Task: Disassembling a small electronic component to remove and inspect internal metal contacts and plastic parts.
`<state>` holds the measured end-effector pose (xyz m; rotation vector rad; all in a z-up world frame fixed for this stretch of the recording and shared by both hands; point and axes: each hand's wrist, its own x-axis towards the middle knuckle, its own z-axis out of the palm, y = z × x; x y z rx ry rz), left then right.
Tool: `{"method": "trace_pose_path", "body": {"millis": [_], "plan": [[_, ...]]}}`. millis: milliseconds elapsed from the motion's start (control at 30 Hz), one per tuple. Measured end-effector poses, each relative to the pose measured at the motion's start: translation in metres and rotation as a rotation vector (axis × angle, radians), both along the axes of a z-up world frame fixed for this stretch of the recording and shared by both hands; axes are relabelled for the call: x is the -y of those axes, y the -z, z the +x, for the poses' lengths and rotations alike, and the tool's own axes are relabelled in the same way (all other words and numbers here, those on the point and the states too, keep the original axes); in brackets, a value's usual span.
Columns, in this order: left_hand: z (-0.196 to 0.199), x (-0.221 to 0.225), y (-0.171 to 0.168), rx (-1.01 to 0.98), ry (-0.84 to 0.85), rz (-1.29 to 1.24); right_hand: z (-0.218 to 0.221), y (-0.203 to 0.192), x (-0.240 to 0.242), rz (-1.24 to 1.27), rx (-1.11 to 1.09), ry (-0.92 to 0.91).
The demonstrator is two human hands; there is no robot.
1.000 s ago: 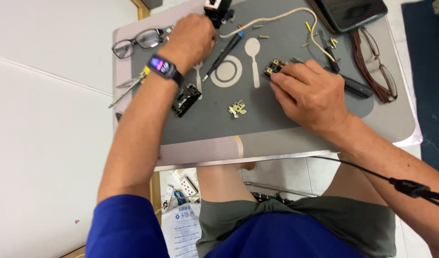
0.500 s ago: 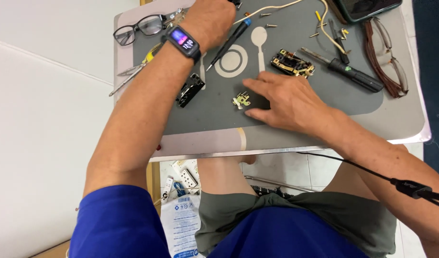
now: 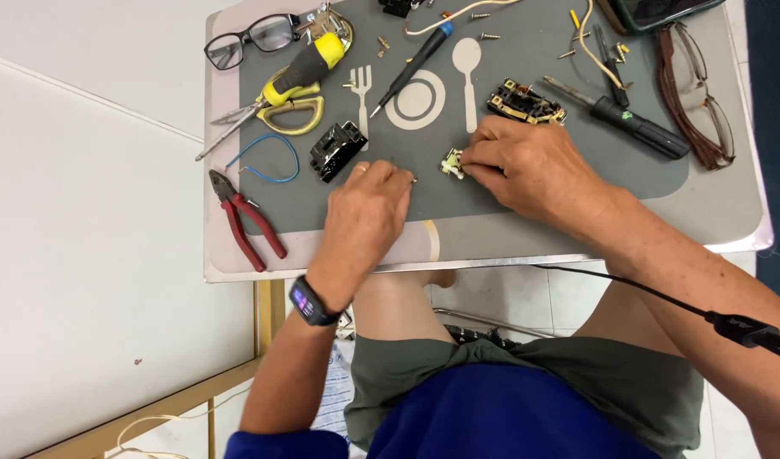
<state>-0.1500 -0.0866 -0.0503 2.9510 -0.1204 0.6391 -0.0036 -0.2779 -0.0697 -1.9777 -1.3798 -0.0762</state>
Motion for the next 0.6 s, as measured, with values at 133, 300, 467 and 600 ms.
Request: {"method": "trace_pose_path", "body": {"millis": [133,300,467,600], "plan": [[-0.004,0.007,-0.005,-0.011,0.014,-0.020,-0.003,0.003,0.003,0.028,0.075,0.014],[0.022,0.012,-0.021,-0.134,0.080,-0.439,-0.009,-0.004,0.002,0.139,0.185,-0.020],[0.054,0.009,-0.013,-0.408,0.167,-0.661,-0.007,-0.001,0.001,0.279,0.082,-0.017],[0.061,0.012,-0.001,-0.355,0.198,-0.999,0.001,0.002,0.001,0.453,-0.181,-0.007]]}}
